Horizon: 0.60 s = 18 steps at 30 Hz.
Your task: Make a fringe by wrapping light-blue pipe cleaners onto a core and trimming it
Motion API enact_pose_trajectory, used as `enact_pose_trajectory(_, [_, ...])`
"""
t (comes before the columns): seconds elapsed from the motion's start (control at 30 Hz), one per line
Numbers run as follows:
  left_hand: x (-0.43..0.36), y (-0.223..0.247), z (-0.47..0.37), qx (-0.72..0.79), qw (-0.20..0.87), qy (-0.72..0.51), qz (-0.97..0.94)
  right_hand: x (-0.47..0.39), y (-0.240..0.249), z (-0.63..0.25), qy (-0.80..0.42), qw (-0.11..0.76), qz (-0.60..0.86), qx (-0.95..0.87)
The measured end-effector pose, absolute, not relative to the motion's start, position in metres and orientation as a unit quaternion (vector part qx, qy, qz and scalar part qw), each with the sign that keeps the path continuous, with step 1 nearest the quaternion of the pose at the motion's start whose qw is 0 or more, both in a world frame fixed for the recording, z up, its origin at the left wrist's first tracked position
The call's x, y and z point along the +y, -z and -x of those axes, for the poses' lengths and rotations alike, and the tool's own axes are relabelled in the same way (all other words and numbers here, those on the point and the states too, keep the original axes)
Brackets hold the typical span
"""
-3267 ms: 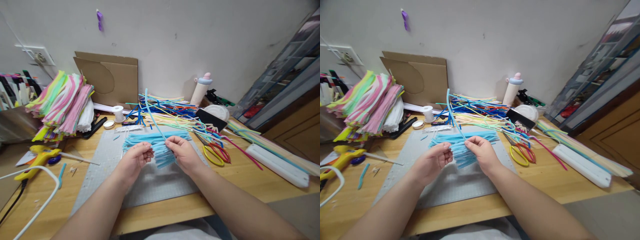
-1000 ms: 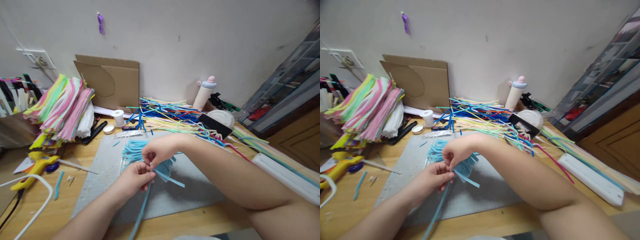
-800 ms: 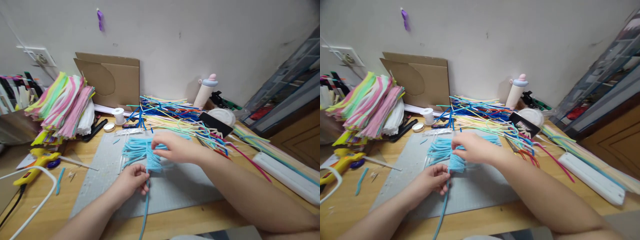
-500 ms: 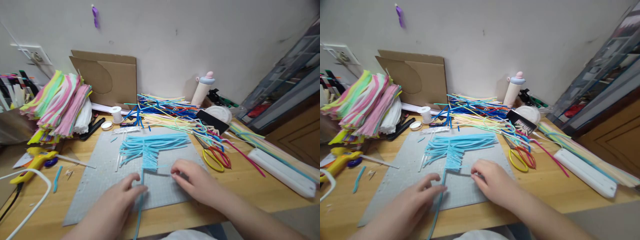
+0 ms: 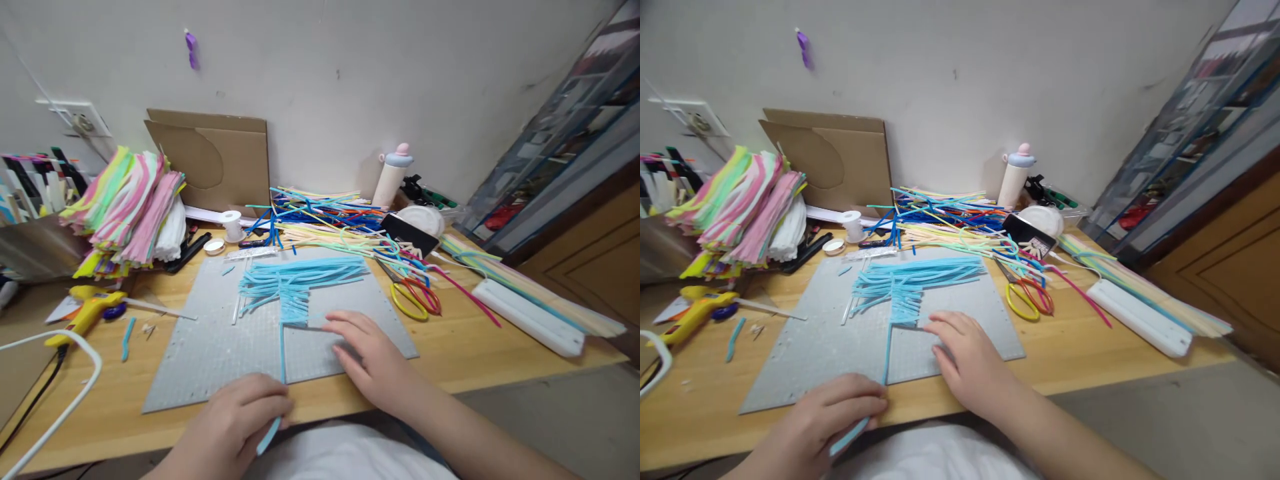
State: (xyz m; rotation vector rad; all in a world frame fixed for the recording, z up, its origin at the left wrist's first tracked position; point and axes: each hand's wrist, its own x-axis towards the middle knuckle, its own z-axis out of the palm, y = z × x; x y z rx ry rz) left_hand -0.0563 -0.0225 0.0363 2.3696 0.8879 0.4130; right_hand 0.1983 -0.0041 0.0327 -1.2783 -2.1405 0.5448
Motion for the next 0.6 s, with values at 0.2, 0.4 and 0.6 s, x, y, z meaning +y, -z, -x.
enact_pose_trajectory(0.2, [-0.024,-0.051,-0.005,0.274,0.333,-0.233,-0.872,0.013,-0.028,-0.182,-0.147,0.145,0.425,-0.881])
enact_pose_trajectory(0.4, [-0.003,-0.044,-0.013,0.309,0.332,-0.269,-0.849,0.003,-0.013,-0.199,-0.206,0.115,0.398,-0.887])
enact_pose_trajectory(0.6, [0.026,-0.015,0.014,0.48,0.159,-0.259,-0.823,0.01,-0.022,-0.207,-0.251,0.102,0.346,-0.898])
